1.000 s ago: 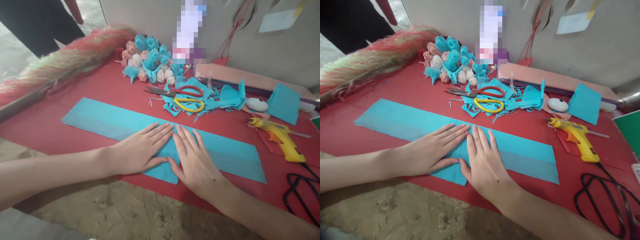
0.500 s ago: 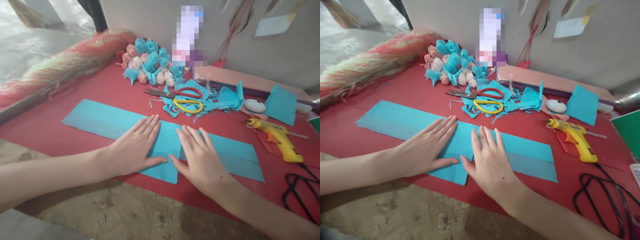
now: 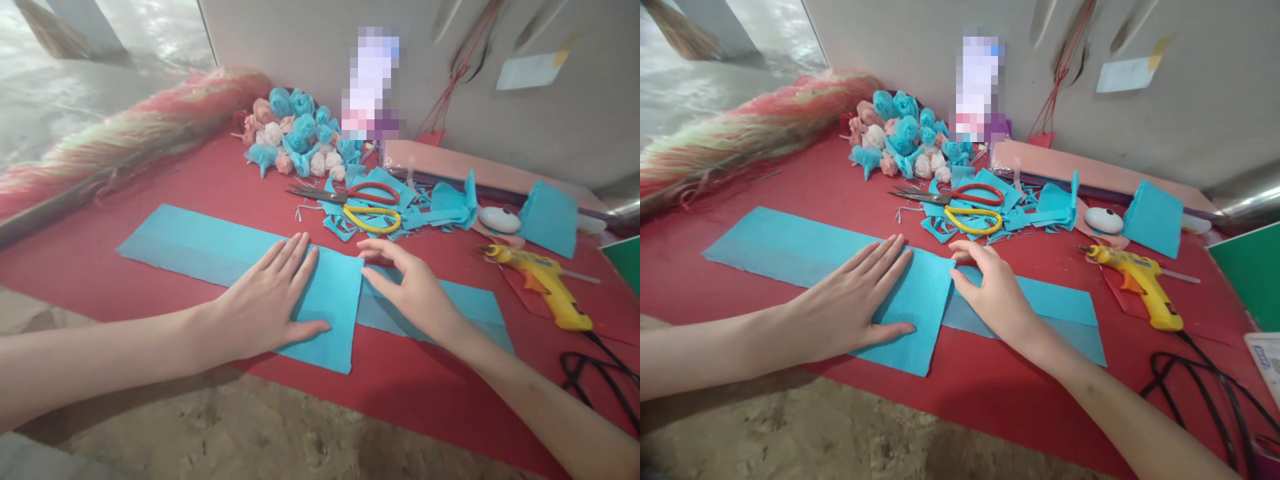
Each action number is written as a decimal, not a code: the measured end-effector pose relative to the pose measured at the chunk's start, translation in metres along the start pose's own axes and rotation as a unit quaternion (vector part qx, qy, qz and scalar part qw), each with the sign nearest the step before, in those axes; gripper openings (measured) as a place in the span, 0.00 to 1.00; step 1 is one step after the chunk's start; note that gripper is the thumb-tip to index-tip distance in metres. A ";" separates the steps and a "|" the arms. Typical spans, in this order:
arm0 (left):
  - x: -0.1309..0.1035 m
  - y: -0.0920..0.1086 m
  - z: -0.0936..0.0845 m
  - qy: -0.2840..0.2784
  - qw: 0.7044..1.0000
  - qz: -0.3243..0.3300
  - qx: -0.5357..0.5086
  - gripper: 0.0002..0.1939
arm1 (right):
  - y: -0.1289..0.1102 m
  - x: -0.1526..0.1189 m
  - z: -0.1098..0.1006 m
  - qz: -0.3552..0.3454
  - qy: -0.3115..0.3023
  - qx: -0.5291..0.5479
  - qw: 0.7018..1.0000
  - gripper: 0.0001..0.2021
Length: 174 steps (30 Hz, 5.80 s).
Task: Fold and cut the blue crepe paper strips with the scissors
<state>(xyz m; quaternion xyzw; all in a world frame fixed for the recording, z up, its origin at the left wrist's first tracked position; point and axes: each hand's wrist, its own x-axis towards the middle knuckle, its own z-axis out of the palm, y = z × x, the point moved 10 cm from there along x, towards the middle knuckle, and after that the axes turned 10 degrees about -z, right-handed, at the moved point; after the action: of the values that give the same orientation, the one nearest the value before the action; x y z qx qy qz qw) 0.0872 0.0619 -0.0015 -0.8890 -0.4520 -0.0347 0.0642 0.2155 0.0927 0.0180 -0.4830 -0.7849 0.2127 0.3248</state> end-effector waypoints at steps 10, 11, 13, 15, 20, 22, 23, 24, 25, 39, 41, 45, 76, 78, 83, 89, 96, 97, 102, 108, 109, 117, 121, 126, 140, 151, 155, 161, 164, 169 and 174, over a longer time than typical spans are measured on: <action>0.014 -0.020 -0.018 0.045 0.993 -0.016 -0.109 0.49 | -0.030 -0.004 0.002 -0.074 -0.017 0.019 0.997 0.11; 0.019 -0.027 -0.022 0.045 0.985 -0.026 -0.163 0.47 | -0.034 -0.005 -0.003 -0.079 -0.007 0.025 0.997 0.11; 0.027 -0.043 -0.024 0.027 0.946 -0.050 -0.321 0.40 | -0.039 -0.005 -0.013 -0.087 0.018 0.037 0.995 0.11; 0.033 -0.049 -0.016 -0.040 0.867 -0.064 -0.492 0.33 | -0.041 -0.005 -0.022 -0.083 0.042 0.056 0.994 0.11; 0.026 -0.022 0.011 -0.252 0.721 -0.072 -0.641 0.11 | -0.022 -0.003 -0.024 -0.016 0.093 0.210 0.973 0.13; 0.024 -0.020 0.012 -0.258 0.694 -0.087 -0.667 0.09 | -0.012 -0.002 -0.011 0.022 0.083 0.327 0.941 0.24; 0.023 -0.020 0.012 -0.256 0.675 -0.094 -0.685 0.08 | -0.011 -0.002 0.001 0.043 0.054 0.377 0.924 0.26; 0.023 -0.020 0.012 -0.256 0.655 -0.102 -0.704 0.08 | -0.011 -0.003 0.013 0.064 0.012 0.412 0.909 0.25; 0.022 -0.019 0.013 -0.259 0.633 -0.108 -0.722 0.08 | -0.012 -0.006 0.025 0.082 -0.030 0.431 0.898 0.21; 0.019 -0.022 0.012 -0.240 0.553 -0.138 -0.785 0.10 | -0.012 -0.011 0.032 0.100 -0.063 0.476 0.872 0.09; 0.020 -0.022 0.006 -0.224 0.556 -0.126 -0.790 0.08 | -0.010 -0.013 0.036 0.108 -0.070 0.496 0.859 0.09; 0.021 -0.026 -0.006 -0.192 0.567 -0.111 -0.793 0.07 | -0.010 -0.016 0.038 0.122 -0.086 0.514 0.845 0.07; 0.009 -0.018 -0.047 -0.131 0.708 0.032 -0.693 0.12 | -0.054 -0.019 0.003 -0.119 -0.085 0.294 0.945 0.17; 0.008 -0.017 -0.048 -0.130 0.704 0.035 -0.697 0.10 | -0.055 -0.019 0.003 -0.121 -0.088 0.293 0.944 0.18; 0.005 -0.016 -0.047 -0.133 0.709 0.038 -0.692 0.12 | -0.058 -0.020 0.004 -0.127 -0.092 0.305 0.939 0.17; 0.005 -0.016 -0.048 -0.125 0.709 0.048 -0.693 0.10 | -0.054 -0.019 0.001 -0.109 -0.083 0.295 0.946 0.17; 0.010 -0.027 -0.022 -0.134 0.675 -0.054 -0.724 0.15 | -0.022 -0.025 0.025 0.097 -0.068 0.430 0.895 0.12; 0.012 -0.028 -0.016 -0.145 0.659 -0.075 -0.734 0.15 | -0.018 -0.028 0.032 0.126 -0.073 0.457 0.878 0.14; 0.015 -0.031 0.010 -0.195 0.589 -0.176 -0.764 0.14 | -0.018 -0.029 0.048 0.150 -0.101 0.490 0.853 0.12; 0.015 -0.027 0.015 -0.227 0.586 -0.170 -0.759 0.14 | 0.005 -0.027 0.027 0.208 0.036 0.436 0.875 0.16; 0.015 -0.024 0.013 -0.235 0.577 -0.154 -0.767 0.14 | 0.009 -0.027 0.020 0.211 0.072 0.432 0.874 0.16; 0.015 -0.026 0.010 -0.228 0.567 -0.156 -0.776 0.14 | 0.015 -0.027 -0.041 0.139 0.255 0.244 0.925 0.25; 0.010 -0.032 0.014 -0.200 0.558 -0.206 -0.779 0.14 | -0.040 -0.026 -0.053 -0.026 0.231 0.097 0.968 0.13; 0.003 -0.020 0.011 -0.218 0.545 -0.185 -0.788 0.17 | -0.086 -0.048 0.011 -0.127 0.050 0.025 0.990 0.47; -0.004 -0.011 0.006 -0.284 0.568 -0.114 -0.764 0.14 | -0.035 -0.031 -0.021 0.104 0.062 0.138 0.983 0.14; -0.031 -0.051 0.011 -0.304 0.705 -0.223 -0.601 0.13 | 0.059 -0.090 -0.077 0.261 0.094 -0.071 0.958 0.32; -0.035 -0.038 0.024 -0.372 0.662 -0.194 -0.621 0.14 | 0.007 -0.076 -0.073 0.064 0.111 -0.348 0.929 0.30; -0.034 -0.033 0.023 -0.374 0.661 -0.174 -0.626 0.14 | -0.071 -0.063 0.003 -0.165 -0.008 -0.281 0.945 0.21; -0.029 -0.036 0.018 -0.340 0.682 -0.191 -0.619 0.12 | -0.098 -0.060 0.026 -0.218 -0.023 -0.263 0.940 0.23; -0.017 -0.044 0.005 -0.255 0.730 -0.157 -0.614 0.04 | -0.123 -0.055 0.044 -0.283 -0.012 -0.290 0.914 0.24; -0.017 -0.046 -0.002 -0.250 0.724 -0.136 -0.629 0.05 | -0.130 -0.054 0.032 -0.303 0.050 -0.324 0.895 0.17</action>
<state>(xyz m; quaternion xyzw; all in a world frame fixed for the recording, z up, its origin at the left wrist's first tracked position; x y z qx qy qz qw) 0.0399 0.0750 0.0021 -0.6310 -0.4421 -0.0960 -0.6303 0.1295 -0.0143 0.0635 -0.3103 -0.9012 -0.1863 0.2384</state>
